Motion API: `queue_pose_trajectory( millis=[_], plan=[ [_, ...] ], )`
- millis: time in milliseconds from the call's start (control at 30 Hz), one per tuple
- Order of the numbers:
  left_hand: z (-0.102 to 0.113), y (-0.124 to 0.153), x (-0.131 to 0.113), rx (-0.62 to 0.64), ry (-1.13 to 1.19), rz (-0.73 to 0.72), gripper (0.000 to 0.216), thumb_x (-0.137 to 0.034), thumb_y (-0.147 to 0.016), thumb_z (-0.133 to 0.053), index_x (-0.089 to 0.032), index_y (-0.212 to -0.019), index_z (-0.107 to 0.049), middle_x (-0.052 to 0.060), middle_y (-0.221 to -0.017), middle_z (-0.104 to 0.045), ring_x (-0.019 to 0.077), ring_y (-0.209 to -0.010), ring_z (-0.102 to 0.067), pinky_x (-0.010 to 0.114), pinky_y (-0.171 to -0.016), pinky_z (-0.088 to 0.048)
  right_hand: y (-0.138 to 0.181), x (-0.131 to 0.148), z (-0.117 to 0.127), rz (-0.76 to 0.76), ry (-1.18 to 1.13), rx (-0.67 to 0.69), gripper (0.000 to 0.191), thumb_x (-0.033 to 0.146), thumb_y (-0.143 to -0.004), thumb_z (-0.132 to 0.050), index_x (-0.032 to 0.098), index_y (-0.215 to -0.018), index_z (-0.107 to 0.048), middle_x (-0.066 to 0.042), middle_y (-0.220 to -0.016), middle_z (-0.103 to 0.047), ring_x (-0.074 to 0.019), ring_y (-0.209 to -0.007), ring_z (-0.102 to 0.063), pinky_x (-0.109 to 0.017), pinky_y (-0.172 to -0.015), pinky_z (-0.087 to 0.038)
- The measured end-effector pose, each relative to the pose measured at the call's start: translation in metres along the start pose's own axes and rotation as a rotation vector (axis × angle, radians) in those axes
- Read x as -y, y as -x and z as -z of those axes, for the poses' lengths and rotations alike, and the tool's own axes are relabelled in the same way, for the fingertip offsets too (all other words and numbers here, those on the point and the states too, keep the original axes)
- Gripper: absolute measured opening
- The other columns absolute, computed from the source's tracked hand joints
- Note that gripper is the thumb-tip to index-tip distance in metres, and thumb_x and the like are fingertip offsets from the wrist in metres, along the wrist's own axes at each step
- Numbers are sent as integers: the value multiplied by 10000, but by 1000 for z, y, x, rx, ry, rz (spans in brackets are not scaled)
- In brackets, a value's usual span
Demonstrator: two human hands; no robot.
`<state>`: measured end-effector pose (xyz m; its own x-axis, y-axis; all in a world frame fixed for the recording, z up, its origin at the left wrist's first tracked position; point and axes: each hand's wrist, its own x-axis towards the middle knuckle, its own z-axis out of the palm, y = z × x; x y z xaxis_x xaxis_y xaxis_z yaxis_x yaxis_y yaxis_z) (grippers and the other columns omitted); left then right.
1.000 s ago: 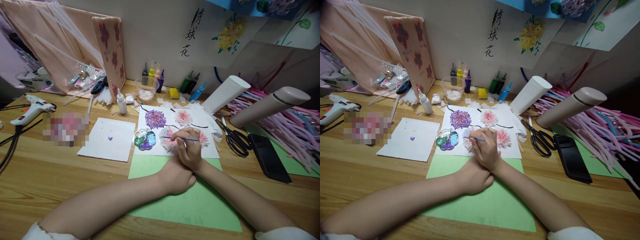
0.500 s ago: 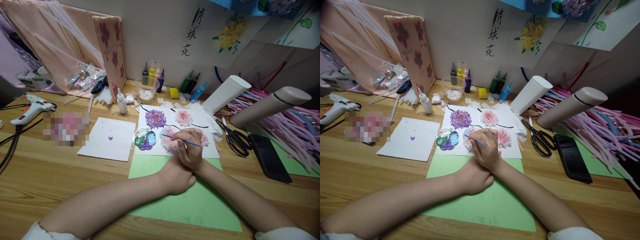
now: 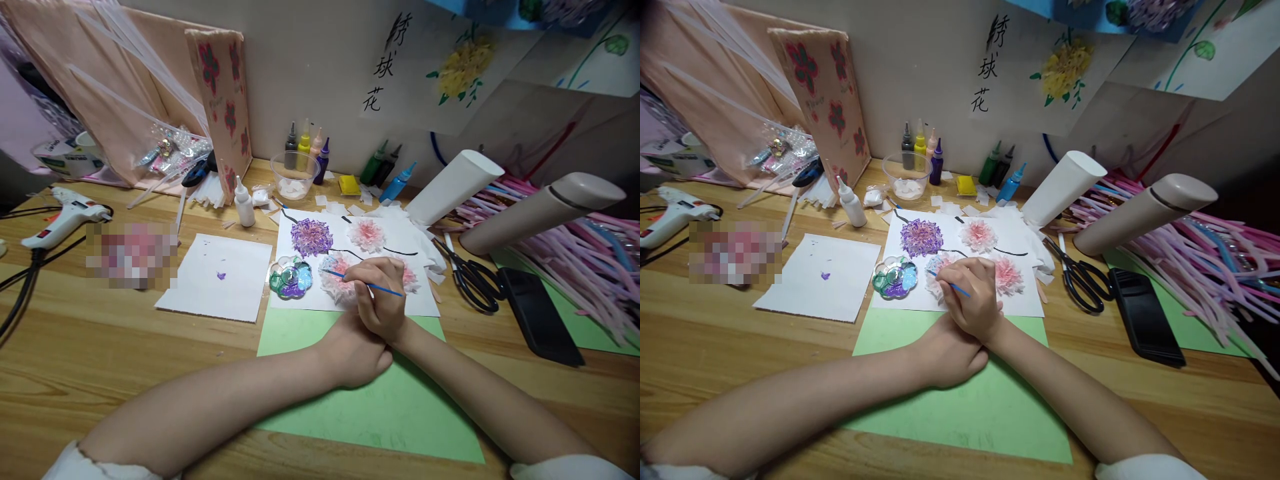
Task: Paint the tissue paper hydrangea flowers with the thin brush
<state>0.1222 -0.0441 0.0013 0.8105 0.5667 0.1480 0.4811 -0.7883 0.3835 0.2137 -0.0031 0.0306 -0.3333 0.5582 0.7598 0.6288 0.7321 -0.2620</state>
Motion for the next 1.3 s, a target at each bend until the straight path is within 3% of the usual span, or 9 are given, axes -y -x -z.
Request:
queue_pose_trajectory(
  millis=[167, 300, 400, 533, 733, 1000, 1300],
  plan=[
    [1, 0, 0, 45, 13, 20, 352, -266, -911, -380, -78, -1044, -645, 118, -981, -694, 269, -921, -607, 393, -830, -466, -2, 1, 1, -1, 41, 14, 119, 167, -909, -428, 222, -883, -531, 6, -741, -666, -171, -777, -557, -354, -778, -321],
    [4, -1, -1, 21, -29, 5, 372, -277, -906, -379, -70, -1121, -600, 130, -1066, -674, 281, -1001, -586, 399, -895, -433, -3, 0, 3, 114, -26, -8, 141, 191, -919, -403, 230, -926, -538, -11, -766, -672, -178, -772, -559, -350, -755, -357],
    [5, -1, -2, 6, -48, 11, 410, -272, -904, -380, -66, -1226, -526, 130, -1170, -634, 275, -1088, -547, 385, -951, -397, -4, 0, 4, 227, -132, 71, 173, 219, -934, -367, 238, -981, -533, -21, -811, -683, -174, -764, -560, -323, -719, -408],
    [4, 1, -3, 5, -57, 38, 428, -287, -924, -339, -99, -1282, -479, 110, -1217, -613, 263, -1121, -525, 381, -948, -395, -6, 0, 2, 261, -141, 173, 141, 200, -921, -404, 239, -966, -531, 2, -786, -701, -163, -762, -572, -304, -720, -416],
    [3, 1, -3, 37, -83, 11, 380, -302, -931, -353, -118, -1210, -533, 94, -1165, -639, 265, -1087, -539, 380, -923, -405, -5, 3, 3, 294, -94, 94, 161, 188, -926, -382, 234, -932, -536, 5, -757, -698, -153, -731, -572, -312, -710, -395],
    [-1, 1, 0, -40, -27, -25, 437, -275, -925, -339, -31, -1242, -515, 151, -1182, -623, 285, -1099, -541, 404, -980, -387, 4, -2, 0, 12, -48, -40, 191, 144, -859, -442, 246, -993, -530, -15, -801, -661, -200, -811, -568, -371, -756, -396],
    [-3, 2, 0, -36, -25, -23, 423, -263, -925, -339, -35, -1201, -564, 156, -1159, -640, 288, -1074, -556, 418, -932, -421, 4, -1, -2, -4, 5, -32, 179, 129, -851, -438, 248, -952, -525, -9, -803, -663, -203, -812, -550, -382, -785, -342]
  ],
)
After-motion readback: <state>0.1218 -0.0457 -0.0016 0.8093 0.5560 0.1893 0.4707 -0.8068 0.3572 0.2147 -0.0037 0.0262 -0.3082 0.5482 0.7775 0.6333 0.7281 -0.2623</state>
